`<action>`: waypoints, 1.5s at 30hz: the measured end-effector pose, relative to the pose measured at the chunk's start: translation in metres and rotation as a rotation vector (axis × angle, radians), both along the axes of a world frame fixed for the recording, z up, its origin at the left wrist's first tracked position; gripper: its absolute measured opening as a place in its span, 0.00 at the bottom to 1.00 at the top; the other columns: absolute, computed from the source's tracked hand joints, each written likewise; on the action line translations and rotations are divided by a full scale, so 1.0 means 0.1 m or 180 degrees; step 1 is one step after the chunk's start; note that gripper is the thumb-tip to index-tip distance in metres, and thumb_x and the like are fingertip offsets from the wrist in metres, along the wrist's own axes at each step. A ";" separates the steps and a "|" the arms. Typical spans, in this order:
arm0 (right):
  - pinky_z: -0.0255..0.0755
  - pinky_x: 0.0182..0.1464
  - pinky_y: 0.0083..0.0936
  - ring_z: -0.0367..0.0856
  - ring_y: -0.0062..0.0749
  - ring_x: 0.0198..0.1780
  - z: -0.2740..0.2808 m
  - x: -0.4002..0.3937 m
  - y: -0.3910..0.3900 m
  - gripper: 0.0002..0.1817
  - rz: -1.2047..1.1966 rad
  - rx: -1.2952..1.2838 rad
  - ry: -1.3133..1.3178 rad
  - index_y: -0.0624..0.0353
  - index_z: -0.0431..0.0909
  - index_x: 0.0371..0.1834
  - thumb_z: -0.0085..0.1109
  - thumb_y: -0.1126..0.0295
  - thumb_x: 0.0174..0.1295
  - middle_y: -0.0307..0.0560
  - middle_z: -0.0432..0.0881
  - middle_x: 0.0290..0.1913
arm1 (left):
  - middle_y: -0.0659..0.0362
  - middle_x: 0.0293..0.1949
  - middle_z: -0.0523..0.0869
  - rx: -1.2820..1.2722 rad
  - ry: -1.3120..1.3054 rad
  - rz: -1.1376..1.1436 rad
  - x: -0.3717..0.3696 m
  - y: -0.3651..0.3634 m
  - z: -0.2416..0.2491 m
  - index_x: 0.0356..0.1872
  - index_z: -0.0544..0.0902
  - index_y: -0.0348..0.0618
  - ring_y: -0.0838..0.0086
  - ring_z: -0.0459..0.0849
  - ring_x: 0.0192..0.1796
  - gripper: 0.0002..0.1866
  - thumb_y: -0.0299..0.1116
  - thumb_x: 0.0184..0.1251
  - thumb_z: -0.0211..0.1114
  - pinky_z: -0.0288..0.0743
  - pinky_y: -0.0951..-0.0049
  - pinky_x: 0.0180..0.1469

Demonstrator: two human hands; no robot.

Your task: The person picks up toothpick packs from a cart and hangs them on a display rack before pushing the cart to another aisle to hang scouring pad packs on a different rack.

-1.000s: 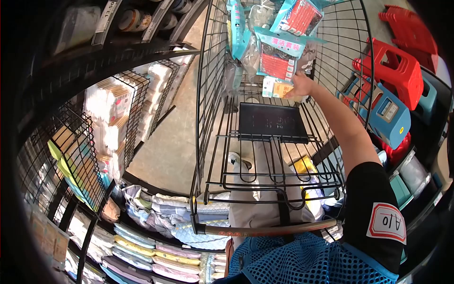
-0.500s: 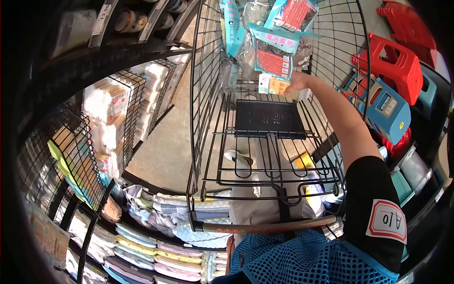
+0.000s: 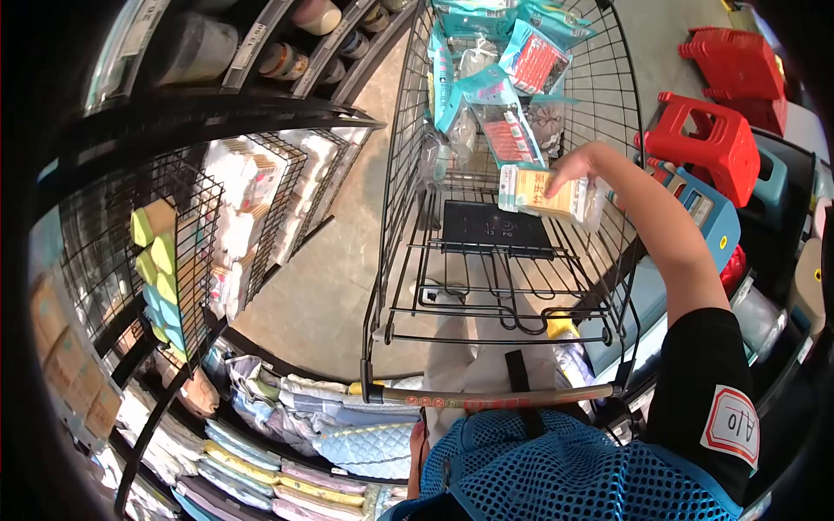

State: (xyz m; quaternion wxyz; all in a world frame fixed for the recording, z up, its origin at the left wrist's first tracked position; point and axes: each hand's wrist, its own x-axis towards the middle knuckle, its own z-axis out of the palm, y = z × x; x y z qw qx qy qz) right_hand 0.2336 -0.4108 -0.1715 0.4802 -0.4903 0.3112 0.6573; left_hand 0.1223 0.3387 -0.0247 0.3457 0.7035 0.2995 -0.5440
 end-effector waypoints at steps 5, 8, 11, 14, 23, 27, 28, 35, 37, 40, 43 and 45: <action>0.61 0.66 0.40 0.69 0.36 0.64 0.53 -0.36 -0.10 0.44 -0.1261 0.0394 -0.0199 0.56 0.63 0.67 0.70 0.50 0.48 0.48 0.71 0.64 | 0.63 0.36 0.80 0.0149 -0.0106 0.0244 0.46 -0.34 0.13 0.55 0.75 0.42 0.81 0.77 0.35 0.16 0.35 0.69 0.58 0.70 0.83 0.36; 0.69 0.61 0.30 0.77 0.34 0.56 1.14 -0.62 -0.02 0.43 -0.2269 0.0572 -0.0393 0.68 0.63 0.63 0.73 0.58 0.47 0.51 0.76 0.58 | 0.62 0.40 0.79 0.0058 -0.0814 0.0900 0.71 -0.36 0.08 0.54 0.75 0.44 0.80 0.77 0.41 0.15 0.35 0.69 0.57 0.70 0.79 0.40; 0.72 0.59 0.30 0.79 0.35 0.54 1.62 -0.92 0.20 0.42 -0.2897 0.0610 -0.0762 0.70 0.65 0.62 0.74 0.61 0.45 0.53 0.77 0.57 | 0.60 0.43 0.80 0.0004 -0.1688 0.0852 1.25 -0.70 0.24 0.55 0.74 0.42 0.78 0.77 0.45 0.15 0.33 0.70 0.54 0.72 0.73 0.49; 0.71 0.59 0.34 0.78 0.37 0.55 2.06 -1.06 0.67 0.44 -0.3638 0.0749 -0.1314 0.69 0.65 0.62 0.77 0.63 0.41 0.52 0.77 0.56 | 0.59 0.46 0.80 -0.0673 -0.2158 0.0824 1.83 -1.33 0.69 0.56 0.73 0.40 0.76 0.78 0.47 0.16 0.32 0.70 0.54 0.72 0.71 0.53; 0.65 0.63 0.32 0.72 0.34 0.60 3.46 0.41 3.45 0.45 -0.3390 0.1294 -0.2647 0.62 0.60 0.67 0.73 0.68 0.44 0.45 0.73 0.61 | 0.53 0.64 0.70 -0.3867 -0.1376 0.0882 2.36 -1.88 1.87 0.69 0.58 0.44 0.63 0.69 0.66 0.32 0.44 0.69 0.56 0.66 0.62 0.64; 0.65 0.62 0.28 0.69 0.31 0.61 3.95 1.07 4.48 0.45 -0.1792 0.0537 -0.3898 0.66 0.54 0.68 0.71 0.62 0.52 0.52 0.71 0.59 | 0.55 0.66 0.67 -0.3406 -0.1535 0.1797 2.56 -1.24 1.71 0.70 0.55 0.47 0.64 0.67 0.67 0.30 0.46 0.73 0.50 0.64 0.60 0.66; 0.64 0.62 0.29 0.69 0.33 0.61 4.11 1.16 4.66 0.45 -0.1565 0.0420 -0.3899 0.64 0.54 0.69 0.71 0.62 0.51 0.52 0.70 0.60 | 0.55 0.65 0.67 -0.3552 -0.1570 0.2054 2.62 -1.07 1.73 0.70 0.54 0.47 0.65 0.67 0.66 0.29 0.42 0.73 0.50 0.64 0.61 0.66; 0.64 0.63 0.33 0.70 0.46 0.62 4.42 1.51 5.73 0.43 -0.0602 -0.0912 -0.4429 0.65 0.59 0.67 0.67 0.55 0.53 0.62 0.70 0.59 | 0.56 0.67 0.66 -0.3984 -0.1923 0.2251 2.88 -0.18 2.04 0.69 0.56 0.47 0.64 0.67 0.67 0.28 0.52 0.76 0.37 0.61 0.61 0.68; 0.65 0.62 0.36 0.70 0.52 0.61 4.41 1.53 5.89 0.39 -0.0432 -0.0986 -0.4615 0.65 0.64 0.64 0.64 0.52 0.55 0.64 0.70 0.59 | 0.54 0.67 0.66 -0.4363 -0.1963 0.2316 2.92 0.01 2.02 0.69 0.56 0.45 0.63 0.67 0.67 0.30 0.53 0.76 0.36 0.61 0.60 0.68; 0.68 0.59 0.38 0.74 0.53 0.58 4.58 1.60 5.99 0.36 -0.0067 -0.0893 -0.4637 0.64 0.65 0.63 0.62 0.52 0.56 0.64 0.72 0.58 | 0.51 0.66 0.67 -0.4042 -0.1819 0.2454 2.89 0.11 2.16 0.69 0.57 0.41 0.60 0.68 0.66 0.33 0.57 0.74 0.37 0.62 0.58 0.67; 0.70 0.56 0.37 0.77 0.51 0.54 4.66 1.67 6.00 0.30 0.0056 -0.0841 -0.4681 0.66 0.69 0.58 0.60 0.55 0.60 0.63 0.78 0.52 | 0.49 0.66 0.67 -0.3892 -0.1760 0.2334 2.96 0.17 2.13 0.69 0.58 0.41 0.58 0.69 0.66 0.38 0.63 0.71 0.34 0.65 0.57 0.66; 0.71 0.55 0.37 0.79 0.51 0.52 4.66 1.71 6.00 0.28 0.0058 -0.0829 -0.4768 0.65 0.70 0.58 0.59 0.56 0.61 0.62 0.79 0.50 | 0.48 0.66 0.67 -0.3846 -0.1769 0.2334 3.02 0.18 2.06 0.69 0.58 0.41 0.57 0.69 0.66 0.38 0.63 0.71 0.35 0.65 0.56 0.66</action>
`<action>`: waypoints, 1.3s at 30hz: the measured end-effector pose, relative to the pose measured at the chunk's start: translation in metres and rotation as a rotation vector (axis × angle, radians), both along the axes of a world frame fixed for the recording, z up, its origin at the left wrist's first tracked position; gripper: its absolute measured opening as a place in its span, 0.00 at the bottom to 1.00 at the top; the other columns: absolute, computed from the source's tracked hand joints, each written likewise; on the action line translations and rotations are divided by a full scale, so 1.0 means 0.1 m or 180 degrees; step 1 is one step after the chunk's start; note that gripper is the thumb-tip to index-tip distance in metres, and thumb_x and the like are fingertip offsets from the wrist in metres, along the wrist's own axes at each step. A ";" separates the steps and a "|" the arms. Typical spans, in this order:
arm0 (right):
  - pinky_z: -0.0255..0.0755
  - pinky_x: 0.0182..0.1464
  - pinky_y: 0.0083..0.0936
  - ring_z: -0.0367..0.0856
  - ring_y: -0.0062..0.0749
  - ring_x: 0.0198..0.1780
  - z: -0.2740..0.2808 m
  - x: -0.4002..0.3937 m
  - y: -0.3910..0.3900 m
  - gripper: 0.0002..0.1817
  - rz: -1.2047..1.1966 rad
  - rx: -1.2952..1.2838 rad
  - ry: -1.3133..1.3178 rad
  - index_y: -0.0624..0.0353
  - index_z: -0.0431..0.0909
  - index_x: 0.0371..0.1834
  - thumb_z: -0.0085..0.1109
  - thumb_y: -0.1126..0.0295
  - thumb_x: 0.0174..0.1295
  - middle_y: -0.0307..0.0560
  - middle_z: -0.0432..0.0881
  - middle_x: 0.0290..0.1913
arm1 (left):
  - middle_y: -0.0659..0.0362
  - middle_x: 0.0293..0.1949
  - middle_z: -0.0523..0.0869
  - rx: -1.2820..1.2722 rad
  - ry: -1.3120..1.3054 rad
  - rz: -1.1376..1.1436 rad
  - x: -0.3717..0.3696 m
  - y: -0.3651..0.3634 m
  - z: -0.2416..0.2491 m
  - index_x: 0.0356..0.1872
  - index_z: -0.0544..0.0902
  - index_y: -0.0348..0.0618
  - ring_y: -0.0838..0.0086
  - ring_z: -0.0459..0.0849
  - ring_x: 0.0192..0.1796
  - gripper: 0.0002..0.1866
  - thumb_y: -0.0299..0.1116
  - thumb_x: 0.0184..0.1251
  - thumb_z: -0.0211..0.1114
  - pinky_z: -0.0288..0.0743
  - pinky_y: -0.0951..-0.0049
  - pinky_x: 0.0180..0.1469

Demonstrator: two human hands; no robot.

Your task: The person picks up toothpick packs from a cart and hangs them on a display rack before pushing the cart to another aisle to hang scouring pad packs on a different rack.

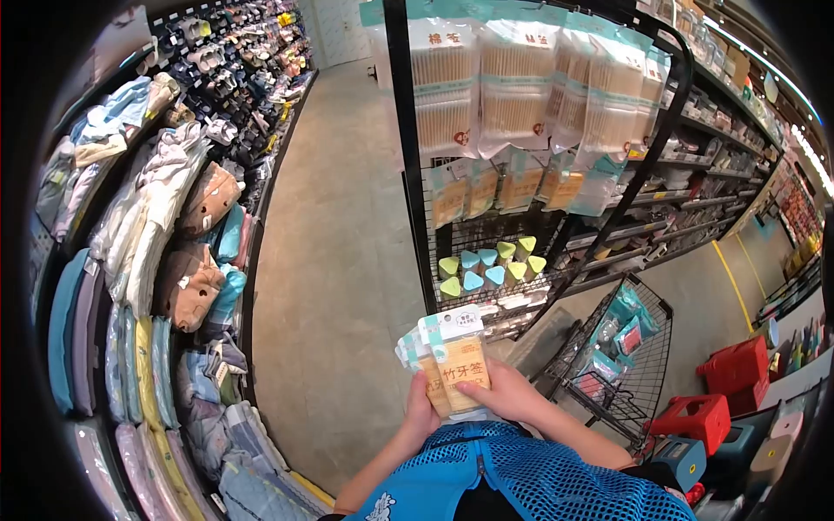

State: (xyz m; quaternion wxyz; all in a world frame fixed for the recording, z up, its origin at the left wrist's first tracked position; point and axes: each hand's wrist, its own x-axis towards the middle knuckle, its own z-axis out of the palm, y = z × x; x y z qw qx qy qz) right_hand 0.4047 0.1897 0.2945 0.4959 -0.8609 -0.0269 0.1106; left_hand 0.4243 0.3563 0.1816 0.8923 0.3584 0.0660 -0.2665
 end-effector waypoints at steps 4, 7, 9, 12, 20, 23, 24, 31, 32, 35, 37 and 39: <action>0.70 0.57 0.40 0.76 0.56 0.55 0.08 0.12 -0.02 0.31 0.0026 0.0318 0.0134 0.64 0.67 0.60 0.58 0.53 0.61 0.64 0.77 0.52 | 0.48 0.65 0.69 -0.0367 0.0141 0.0098 0.12 0.03 -0.04 0.68 0.59 0.40 0.57 0.71 0.64 0.32 0.55 0.75 0.37 0.67 0.56 0.65; 0.71 0.56 0.36 0.78 0.48 0.54 0.13 0.28 -0.14 0.28 -0.0044 0.0689 0.0202 0.63 0.66 0.61 0.58 0.58 0.63 0.60 0.78 0.51 | 0.49 0.64 0.70 -0.0355 0.0325 0.0104 0.29 -0.05 -0.02 0.68 0.60 0.41 0.57 0.71 0.64 0.32 0.55 0.74 0.38 0.67 0.56 0.65; 0.72 0.55 0.34 0.79 0.42 0.53 0.04 0.42 -0.26 0.26 0.0001 0.1236 0.0017 0.63 0.66 0.61 0.58 0.63 0.63 0.57 0.79 0.51 | 0.48 0.66 0.67 -0.0374 0.0198 0.0235 0.44 -0.12 0.01 0.69 0.59 0.44 0.55 0.69 0.65 0.36 0.60 0.71 0.39 0.66 0.55 0.65; 0.74 0.53 0.29 0.79 0.31 0.51 0.04 0.63 -0.54 0.21 -0.0192 0.1928 -0.0080 0.65 0.69 0.57 0.58 0.69 0.63 0.49 0.80 0.51 | 0.50 0.61 0.73 -0.0684 -0.0021 0.0409 0.68 -0.26 0.15 0.66 0.64 0.45 0.57 0.75 0.60 0.38 0.65 0.67 0.42 0.71 0.55 0.60; 0.76 0.48 0.24 0.80 0.24 0.45 0.25 1.30 -1.08 0.17 -0.0401 0.2548 -0.0280 0.67 0.74 0.52 0.58 0.68 0.64 0.46 0.82 0.47 | 0.51 0.59 0.75 -0.0530 -0.0185 0.0656 0.75 -0.25 0.17 0.65 0.66 0.43 0.57 0.76 0.59 0.38 0.66 0.67 0.43 0.72 0.51 0.60; 0.75 0.47 0.23 0.79 0.22 0.44 0.28 1.47 -1.13 0.17 -0.0402 0.2648 -0.0461 0.68 0.73 0.51 0.58 0.69 0.64 0.44 0.81 0.46 | 0.51 0.56 0.77 -0.0647 0.0068 0.0797 0.82 -0.20 0.15 0.63 0.68 0.44 0.57 0.78 0.56 0.39 0.68 0.65 0.44 0.74 0.52 0.56; 0.74 0.48 0.23 0.79 0.22 0.44 0.28 1.50 -1.14 0.17 -0.0393 0.2616 -0.0435 0.68 0.73 0.51 0.58 0.69 0.64 0.44 0.81 0.46 | 0.51 0.54 0.78 -0.0722 0.0201 0.0847 0.82 -0.17 0.13 0.62 0.69 0.44 0.57 0.79 0.54 0.40 0.69 0.64 0.44 0.75 0.52 0.55; 0.74 0.48 0.24 0.79 0.23 0.44 0.23 1.59 -1.12 0.17 -0.0397 0.2519 -0.0257 0.68 0.73 0.52 0.59 0.69 0.62 0.45 0.81 0.46 | 0.50 0.52 0.79 -0.1005 0.0071 0.1061 0.96 -0.09 0.12 0.64 0.67 0.44 0.57 0.81 0.51 0.41 0.69 0.62 0.47 0.78 0.53 0.50; 0.74 0.48 0.24 0.80 0.23 0.44 0.22 1.59 -1.10 0.18 -0.0444 0.2554 -0.0273 0.68 0.73 0.52 0.59 0.69 0.62 0.45 0.81 0.46 | 0.50 0.51 0.79 -0.1045 0.0061 0.1076 0.98 -0.09 0.14 0.65 0.65 0.45 0.57 0.81 0.50 0.42 0.69 0.62 0.47 0.79 0.54 0.49; 0.74 0.48 0.23 0.80 0.23 0.44 0.17 1.62 -1.09 0.18 -0.0471 0.2610 -0.0259 0.68 0.73 0.52 0.59 0.69 0.62 0.45 0.82 0.46 | 0.50 0.50 0.79 -0.1103 0.0056 0.1109 1.00 -0.09 0.20 0.68 0.62 0.46 0.58 0.81 0.49 0.43 0.69 0.62 0.47 0.80 0.55 0.47; 0.74 0.47 0.23 0.80 0.23 0.43 0.13 1.66 -1.09 0.18 -0.0486 0.2565 -0.0239 0.68 0.73 0.52 0.58 0.68 0.63 0.45 0.82 0.46 | 0.51 0.49 0.79 -0.1060 0.0065 0.1122 1.00 -0.08 0.19 0.69 0.59 0.47 0.57 0.82 0.48 0.43 0.69 0.62 0.46 0.80 0.55 0.46; 0.74 0.47 0.23 0.80 0.23 0.43 0.03 1.82 -1.11 0.18 -0.0515 0.2466 -0.0224 0.67 0.73 0.52 0.58 0.67 0.63 0.44 0.82 0.45 | 0.51 0.49 0.79 -0.1037 0.0140 0.1097 1.00 -0.09 0.23 0.69 0.60 0.47 0.57 0.82 0.48 0.43 0.70 0.63 0.45 0.80 0.54 0.46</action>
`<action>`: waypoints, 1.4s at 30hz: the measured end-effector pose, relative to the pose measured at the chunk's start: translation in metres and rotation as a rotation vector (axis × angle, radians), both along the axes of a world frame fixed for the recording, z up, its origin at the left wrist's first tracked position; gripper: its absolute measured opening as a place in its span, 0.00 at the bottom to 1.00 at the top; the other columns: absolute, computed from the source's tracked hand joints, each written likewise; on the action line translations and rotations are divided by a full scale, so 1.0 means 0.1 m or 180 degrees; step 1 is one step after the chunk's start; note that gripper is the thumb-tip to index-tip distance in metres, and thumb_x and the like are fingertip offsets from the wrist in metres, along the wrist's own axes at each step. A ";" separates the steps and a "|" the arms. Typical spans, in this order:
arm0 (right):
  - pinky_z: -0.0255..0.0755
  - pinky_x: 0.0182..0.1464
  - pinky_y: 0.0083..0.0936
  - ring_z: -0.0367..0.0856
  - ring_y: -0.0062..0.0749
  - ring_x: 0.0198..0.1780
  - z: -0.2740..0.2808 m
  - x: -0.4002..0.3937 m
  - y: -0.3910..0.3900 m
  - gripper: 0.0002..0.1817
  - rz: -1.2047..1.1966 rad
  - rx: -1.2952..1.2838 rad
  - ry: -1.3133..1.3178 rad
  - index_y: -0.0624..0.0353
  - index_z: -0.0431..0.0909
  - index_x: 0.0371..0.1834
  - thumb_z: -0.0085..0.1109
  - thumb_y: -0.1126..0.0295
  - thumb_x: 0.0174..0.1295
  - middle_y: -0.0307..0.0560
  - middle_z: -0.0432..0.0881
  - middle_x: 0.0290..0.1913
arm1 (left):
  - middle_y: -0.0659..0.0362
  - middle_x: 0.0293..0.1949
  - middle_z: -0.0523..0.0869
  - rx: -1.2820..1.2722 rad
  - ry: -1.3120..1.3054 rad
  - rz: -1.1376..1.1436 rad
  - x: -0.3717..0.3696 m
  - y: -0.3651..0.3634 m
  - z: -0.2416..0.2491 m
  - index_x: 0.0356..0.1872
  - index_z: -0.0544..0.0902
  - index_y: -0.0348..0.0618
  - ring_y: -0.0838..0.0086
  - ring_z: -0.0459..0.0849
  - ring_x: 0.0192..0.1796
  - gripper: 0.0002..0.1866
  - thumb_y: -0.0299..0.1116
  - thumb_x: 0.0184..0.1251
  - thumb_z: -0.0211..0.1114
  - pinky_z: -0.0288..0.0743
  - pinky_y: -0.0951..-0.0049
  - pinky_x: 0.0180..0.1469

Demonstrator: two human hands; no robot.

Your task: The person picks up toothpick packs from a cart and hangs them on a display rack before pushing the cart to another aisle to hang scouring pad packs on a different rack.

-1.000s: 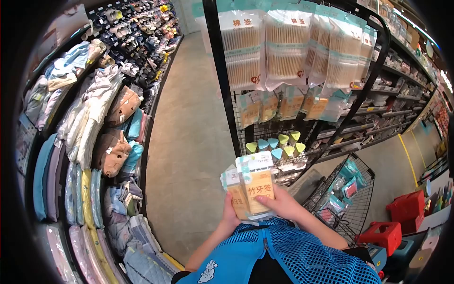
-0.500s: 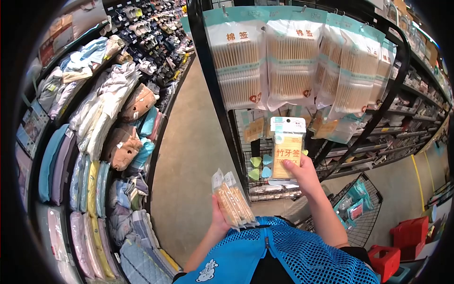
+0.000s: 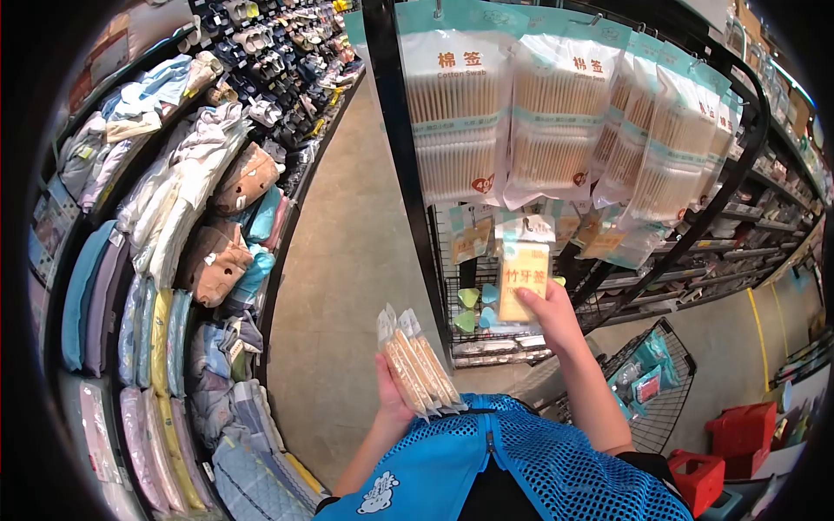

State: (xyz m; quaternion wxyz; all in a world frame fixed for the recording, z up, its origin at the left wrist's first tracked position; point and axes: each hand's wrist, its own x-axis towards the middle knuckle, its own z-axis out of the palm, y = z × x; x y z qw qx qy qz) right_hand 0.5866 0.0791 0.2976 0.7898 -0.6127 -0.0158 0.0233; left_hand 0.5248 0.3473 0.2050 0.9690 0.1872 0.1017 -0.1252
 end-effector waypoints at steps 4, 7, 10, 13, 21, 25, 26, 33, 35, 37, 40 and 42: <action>0.75 0.46 0.24 0.80 0.24 0.44 -0.20 0.35 0.02 0.15 -0.0132 0.0160 0.0064 0.62 0.73 0.52 0.55 0.67 0.66 0.40 0.81 0.45 | 0.50 0.51 0.79 0.0059 0.0059 -0.0075 0.01 0.00 -0.04 0.68 0.62 0.45 0.56 0.81 0.50 0.43 0.70 0.63 0.43 0.79 0.52 0.49; 0.75 0.46 0.26 0.79 0.28 0.49 -0.50 0.46 0.08 0.20 -0.0371 0.0736 0.0020 0.62 0.66 0.59 0.52 0.64 0.68 0.43 0.78 0.51 | 0.49 0.53 0.78 -0.0001 0.0182 -0.0124 -0.02 0.03 -0.13 0.65 0.66 0.43 0.54 0.80 0.52 0.43 0.70 0.63 0.42 0.77 0.50 0.51; 0.73 0.52 0.33 0.76 0.32 0.52 -0.76 0.23 0.20 0.27 -0.0768 0.0736 0.0472 0.59 0.57 0.65 0.51 0.58 0.68 0.47 0.73 0.55 | 0.47 0.55 0.77 -0.0012 0.0173 -0.0052 -0.08 0.08 -0.16 0.63 0.67 0.41 0.52 0.78 0.55 0.44 0.71 0.62 0.42 0.75 0.48 0.54; 0.70 0.55 0.35 0.75 0.36 0.51 -0.89 -0.16 0.36 0.29 -0.0197 0.0554 0.0906 0.57 0.60 0.66 0.48 0.52 0.68 0.48 0.75 0.53 | 0.45 0.57 0.76 0.0142 0.0131 -0.0060 -0.13 0.09 -0.15 0.64 0.66 0.40 0.51 0.77 0.56 0.44 0.71 0.62 0.42 0.73 0.48 0.57; 0.71 0.45 0.20 0.75 0.20 0.40 -0.23 -0.64 0.69 0.24 0.1849 -0.1444 0.0228 0.62 0.68 0.62 0.56 0.62 0.65 0.44 0.80 0.46 | 0.44 0.63 0.70 0.0537 -0.0186 -0.0424 -0.19 -0.01 0.00 0.68 0.61 0.40 0.51 0.72 0.63 0.44 0.69 0.64 0.41 0.67 0.49 0.63; 0.72 0.41 0.21 0.76 0.19 0.37 -0.10 -0.71 0.59 0.22 0.1871 -0.2246 0.0334 0.62 0.72 0.58 0.58 0.63 0.64 0.43 0.82 0.39 | 0.46 0.65 0.68 0.0840 -0.0096 -0.0541 -0.27 -0.07 -0.03 0.69 0.59 0.41 0.51 0.70 0.65 0.43 0.68 0.65 0.42 0.65 0.50 0.64; 0.72 0.42 0.21 0.76 0.19 0.37 -0.12 -0.74 0.57 0.21 0.1784 -0.2163 0.0324 0.62 0.72 0.57 0.59 0.65 0.63 0.43 0.82 0.39 | 0.46 0.66 0.67 0.0822 -0.0093 -0.0580 -0.29 -0.08 -0.05 0.69 0.59 0.42 0.51 0.69 0.65 0.43 0.68 0.65 0.42 0.65 0.50 0.65; 0.75 0.47 0.22 0.80 0.23 0.44 -0.27 -0.86 0.50 0.18 0.0733 -0.0900 0.0372 0.63 0.73 0.56 0.58 0.71 0.63 0.45 0.83 0.45 | 0.46 0.65 0.68 0.0369 -0.0161 -0.0771 -0.30 -0.05 -0.10 0.69 0.58 0.42 0.51 0.70 0.65 0.44 0.66 0.62 0.50 0.67 0.47 0.63; 0.74 0.48 0.21 0.79 0.21 0.45 -0.20 -0.84 0.46 0.18 0.0443 -0.0437 0.0239 0.64 0.72 0.57 0.57 0.73 0.64 0.43 0.82 0.46 | 0.45 0.64 0.69 0.0077 -0.0138 -0.0805 -0.31 -0.06 -0.13 0.69 0.58 0.41 0.51 0.71 0.64 0.45 0.66 0.61 0.52 0.68 0.46 0.62; 0.73 0.51 0.21 0.78 0.21 0.48 -0.13 -0.82 0.41 0.18 0.0388 -0.0285 0.0160 0.67 0.70 0.57 0.56 0.74 0.64 0.43 0.81 0.49 | 0.44 0.63 0.70 -0.0060 -0.0174 -0.0870 -0.31 -0.06 -0.21 0.68 0.59 0.41 0.52 0.72 0.63 0.45 0.66 0.61 0.53 0.69 0.47 0.61; 0.72 0.53 0.22 0.77 0.22 0.50 -0.05 -0.79 0.38 0.18 0.0341 -0.0168 -0.0033 0.67 0.71 0.56 0.56 0.75 0.64 0.44 0.80 0.50 | 0.43 0.60 0.72 -0.0050 -0.0225 -0.0961 -0.31 -0.05 -0.20 0.68 0.60 0.40 0.52 0.74 0.61 0.44 0.65 0.60 0.55 0.70 0.47 0.60; 0.72 0.54 0.21 0.77 0.21 0.51 0.00 -0.76 0.37 0.18 0.0359 -0.0236 -0.0115 0.67 0.70 0.57 0.55 0.75 0.64 0.44 0.79 0.51 | 0.44 0.62 0.71 -0.0125 -0.0315 -0.1031 -0.31 -0.03 -0.21 0.68 0.60 0.41 0.53 0.73 0.62 0.42 0.63 0.62 0.54 0.69 0.48 0.61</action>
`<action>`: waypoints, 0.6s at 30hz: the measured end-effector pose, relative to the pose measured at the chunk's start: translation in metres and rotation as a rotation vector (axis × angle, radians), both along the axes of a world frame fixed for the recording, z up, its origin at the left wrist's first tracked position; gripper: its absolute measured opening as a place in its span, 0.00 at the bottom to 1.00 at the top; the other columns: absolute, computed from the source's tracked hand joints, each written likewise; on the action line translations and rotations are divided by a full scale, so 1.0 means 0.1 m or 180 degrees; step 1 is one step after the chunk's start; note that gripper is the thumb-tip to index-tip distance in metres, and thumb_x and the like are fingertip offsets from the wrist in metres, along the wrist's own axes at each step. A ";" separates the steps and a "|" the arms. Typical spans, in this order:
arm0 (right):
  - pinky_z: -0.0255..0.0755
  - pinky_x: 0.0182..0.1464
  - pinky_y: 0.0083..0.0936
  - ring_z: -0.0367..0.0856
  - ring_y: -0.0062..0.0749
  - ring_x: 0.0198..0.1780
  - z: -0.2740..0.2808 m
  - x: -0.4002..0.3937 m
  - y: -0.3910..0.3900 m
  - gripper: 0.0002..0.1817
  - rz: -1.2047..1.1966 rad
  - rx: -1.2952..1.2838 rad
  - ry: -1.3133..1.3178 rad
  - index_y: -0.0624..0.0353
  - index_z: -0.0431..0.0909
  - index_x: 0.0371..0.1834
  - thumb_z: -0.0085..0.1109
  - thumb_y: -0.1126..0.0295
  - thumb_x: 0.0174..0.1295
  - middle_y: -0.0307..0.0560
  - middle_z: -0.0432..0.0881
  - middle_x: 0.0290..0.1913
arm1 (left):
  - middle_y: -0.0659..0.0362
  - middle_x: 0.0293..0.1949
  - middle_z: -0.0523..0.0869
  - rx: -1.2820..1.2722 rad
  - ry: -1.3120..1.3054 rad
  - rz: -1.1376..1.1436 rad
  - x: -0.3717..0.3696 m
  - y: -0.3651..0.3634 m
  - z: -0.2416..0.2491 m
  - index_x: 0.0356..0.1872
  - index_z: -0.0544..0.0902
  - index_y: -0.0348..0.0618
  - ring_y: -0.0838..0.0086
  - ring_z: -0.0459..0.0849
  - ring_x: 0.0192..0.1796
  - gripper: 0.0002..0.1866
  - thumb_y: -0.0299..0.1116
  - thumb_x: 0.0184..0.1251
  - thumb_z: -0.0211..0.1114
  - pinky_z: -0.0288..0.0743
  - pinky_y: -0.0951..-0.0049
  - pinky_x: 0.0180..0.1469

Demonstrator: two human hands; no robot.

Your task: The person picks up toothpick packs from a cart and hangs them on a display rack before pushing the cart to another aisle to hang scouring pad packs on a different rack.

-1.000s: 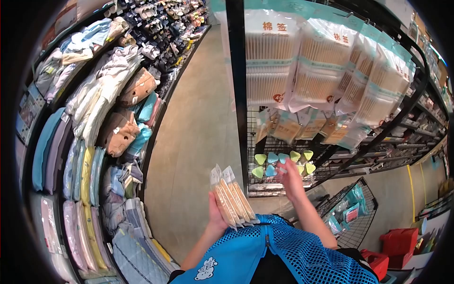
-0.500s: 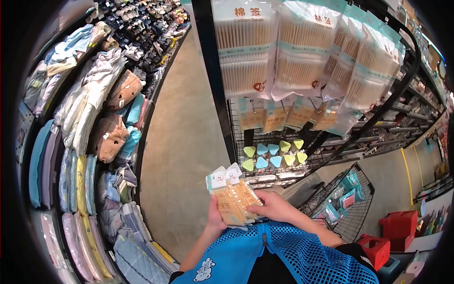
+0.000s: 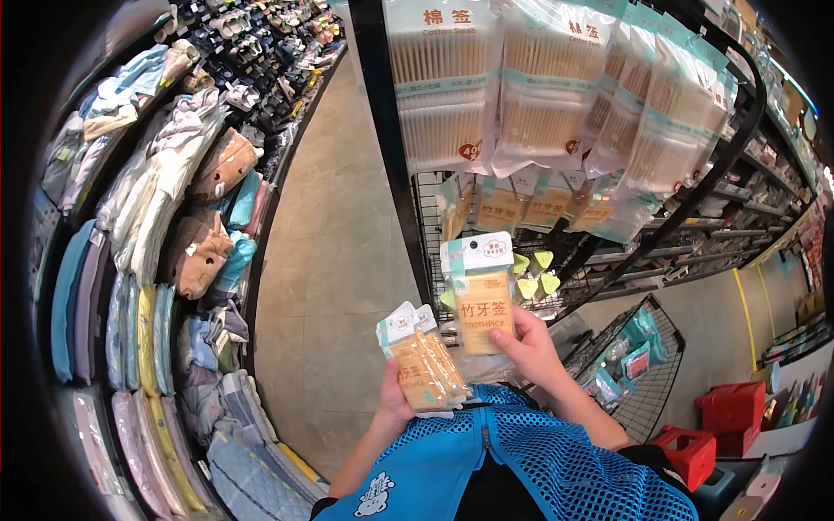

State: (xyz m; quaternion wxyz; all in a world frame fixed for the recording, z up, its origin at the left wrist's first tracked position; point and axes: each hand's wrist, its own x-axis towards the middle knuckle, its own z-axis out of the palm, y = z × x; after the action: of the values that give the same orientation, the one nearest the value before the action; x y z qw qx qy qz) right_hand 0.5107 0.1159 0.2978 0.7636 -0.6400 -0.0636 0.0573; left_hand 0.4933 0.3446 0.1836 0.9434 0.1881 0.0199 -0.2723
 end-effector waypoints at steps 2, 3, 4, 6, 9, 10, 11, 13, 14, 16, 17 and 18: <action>0.71 0.54 0.21 0.77 0.21 0.51 0.12 0.07 0.01 0.18 0.0002 0.0099 -0.0148 0.67 0.70 0.57 0.55 0.76 0.64 0.44 0.80 0.51 | 0.46 0.65 0.68 -0.0240 -0.0115 -0.0088 0.00 0.04 -0.09 0.69 0.58 0.42 0.53 0.70 0.65 0.39 0.59 0.66 0.52 0.65 0.49 0.65; 0.71 0.54 0.21 0.77 0.21 0.51 0.17 0.11 0.01 0.18 0.0005 0.0151 -0.0222 0.67 0.71 0.57 0.55 0.76 0.64 0.44 0.80 0.51 | 0.46 0.65 0.69 -0.0193 -0.0068 -0.0055 -0.01 0.05 -0.10 0.69 0.58 0.42 0.53 0.70 0.65 0.39 0.59 0.66 0.52 0.65 0.49 0.65; 0.71 0.54 0.21 0.76 0.21 0.51 0.15 0.16 0.00 0.18 -0.0022 0.0096 -0.0288 0.67 0.71 0.57 0.54 0.75 0.65 0.43 0.80 0.50 | 0.46 0.65 0.69 -0.0145 -0.0022 -0.0021 -0.02 0.05 -0.10 0.69 0.59 0.41 0.53 0.70 0.65 0.38 0.58 0.66 0.51 0.65 0.49 0.65; 0.71 0.53 0.21 0.76 0.21 0.50 0.20 0.28 0.02 0.17 -0.0049 0.0102 -0.0380 0.67 0.71 0.57 0.54 0.75 0.65 0.43 0.80 0.50 | 0.45 0.63 0.70 0.0011 0.0085 0.0100 -0.03 0.05 -0.09 0.68 0.60 0.41 0.53 0.72 0.63 0.39 0.60 0.65 0.52 0.67 0.48 0.63; 0.70 0.53 0.21 0.76 0.20 0.49 0.19 0.46 0.02 0.16 -0.0071 0.0102 -0.0386 0.66 0.72 0.56 0.53 0.74 0.65 0.42 0.80 0.49 | 0.42 0.60 0.72 0.0223 0.0223 0.0273 -0.05 0.05 -0.07 0.67 0.61 0.40 0.51 0.74 0.60 0.42 0.62 0.62 0.54 0.70 0.47 0.60; 0.70 0.53 0.21 0.76 0.20 0.49 0.15 0.53 0.03 0.16 -0.0086 0.0145 -0.0388 0.66 0.72 0.55 0.53 0.74 0.65 0.42 0.80 0.49 | 0.42 0.60 0.72 0.0224 0.0234 0.0280 -0.05 0.07 -0.09 0.67 0.61 0.39 0.51 0.74 0.60 0.42 0.63 0.62 0.54 0.70 0.47 0.60; 0.70 0.53 0.21 0.76 0.19 0.49 0.14 0.57 0.04 0.16 -0.0096 0.0188 -0.0388 0.66 0.73 0.55 0.53 0.74 0.65 0.42 0.80 0.49 | 0.42 0.60 0.72 0.0224 0.0246 0.0292 -0.06 0.08 -0.11 0.67 0.61 0.39 0.51 0.74 0.61 0.42 0.63 0.62 0.53 0.69 0.47 0.61; 0.70 0.54 0.20 0.76 0.20 0.49 0.16 0.62 0.06 0.16 -0.0038 0.0260 -0.0363 0.66 0.72 0.55 0.53 0.73 0.66 0.42 0.80 0.49 | 0.45 0.62 0.71 0.0035 0.0152 0.0255 -0.08 0.11 -0.14 0.67 0.61 0.40 0.52 0.72 0.63 0.38 0.59 0.66 0.51 0.67 0.49 0.63; 0.70 0.54 0.21 0.76 0.20 0.49 0.16 0.63 0.07 0.16 -0.0008 0.0312 -0.0326 0.66 0.72 0.55 0.53 0.73 0.66 0.42 0.80 0.49 | 0.47 0.64 0.70 -0.0058 0.0109 0.0233 -0.09 0.13 -0.14 0.67 0.61 0.40 0.53 0.71 0.64 0.36 0.57 0.68 0.51 0.66 0.49 0.65; 0.70 0.54 0.21 0.76 0.21 0.50 0.16 0.64 0.09 0.16 0.0045 0.0418 -0.0279 0.67 0.72 0.56 0.52 0.72 0.66 0.43 0.80 0.49 | 0.46 0.64 0.70 -0.0081 0.0119 0.0259 -0.10 0.14 -0.11 0.67 0.61 0.40 0.53 0.71 0.64 0.36 0.56 0.68 0.51 0.65 0.50 0.65; 0.70 0.54 0.21 0.76 0.21 0.50 0.15 0.64 0.10 0.16 0.0027 0.0436 -0.0243 0.67 0.72 0.56 0.52 0.72 0.66 0.43 0.80 0.49 | 0.46 0.64 0.70 -0.0092 0.0121 0.0270 -0.10 0.15 -0.10 0.68 0.61 0.40 0.53 0.71 0.64 0.36 0.56 0.68 0.52 0.65 0.50 0.65; 0.70 0.54 0.21 0.76 0.20 0.50 0.13 0.62 0.10 0.16 0.0010 0.0453 -0.0206 0.67 0.72 0.56 0.52 0.72 0.66 0.43 0.80 0.49 | 0.46 0.64 0.70 -0.0104 0.0095 0.0272 -0.10 0.15 -0.07 0.68 0.61 0.40 0.53 0.71 0.64 0.36 0.56 0.67 0.52 0.65 0.50 0.65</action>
State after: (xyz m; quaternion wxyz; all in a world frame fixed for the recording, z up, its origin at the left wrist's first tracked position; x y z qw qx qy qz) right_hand 0.5729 0.1262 0.3106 0.8046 -0.5855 -0.0931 0.0332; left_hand 0.4830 0.3594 0.1765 0.9568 0.1676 0.0375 -0.2348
